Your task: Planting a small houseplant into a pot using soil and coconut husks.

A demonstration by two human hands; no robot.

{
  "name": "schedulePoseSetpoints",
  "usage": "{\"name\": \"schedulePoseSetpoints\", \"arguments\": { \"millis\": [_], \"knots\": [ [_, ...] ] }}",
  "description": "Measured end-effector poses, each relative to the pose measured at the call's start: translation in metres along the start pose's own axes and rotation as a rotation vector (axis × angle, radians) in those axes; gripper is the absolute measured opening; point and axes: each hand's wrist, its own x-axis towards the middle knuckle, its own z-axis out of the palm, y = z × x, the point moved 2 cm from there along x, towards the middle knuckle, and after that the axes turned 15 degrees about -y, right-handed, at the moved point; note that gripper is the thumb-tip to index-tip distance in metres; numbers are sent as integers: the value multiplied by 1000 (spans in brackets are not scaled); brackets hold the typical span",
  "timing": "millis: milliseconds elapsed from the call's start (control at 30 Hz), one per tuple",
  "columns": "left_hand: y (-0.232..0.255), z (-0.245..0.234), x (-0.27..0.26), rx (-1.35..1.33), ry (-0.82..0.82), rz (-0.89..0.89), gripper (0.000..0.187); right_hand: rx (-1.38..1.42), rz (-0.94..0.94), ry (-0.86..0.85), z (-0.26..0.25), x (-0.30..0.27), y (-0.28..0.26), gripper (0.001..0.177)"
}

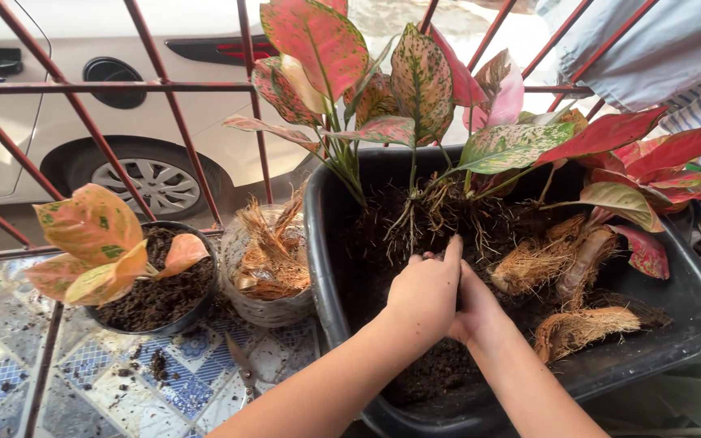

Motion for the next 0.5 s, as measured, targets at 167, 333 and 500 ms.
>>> {"name": "schedulePoseSetpoints", "arguments": {
  "millis": [167, 333, 500],
  "knots": [
    [4, -49, -31, 109, 190, 23, 78, -65, -6, 5, 54, -26, 1, 37],
    [-37, -71, -51, -206, 320, 116, 65, 29, -94, 13, 14, -17, -3, 33],
    [-94, -95, -87, -455, 346, 209, 46, 216, -150, -95, 20, -24, -13, 28]
  ]
}}
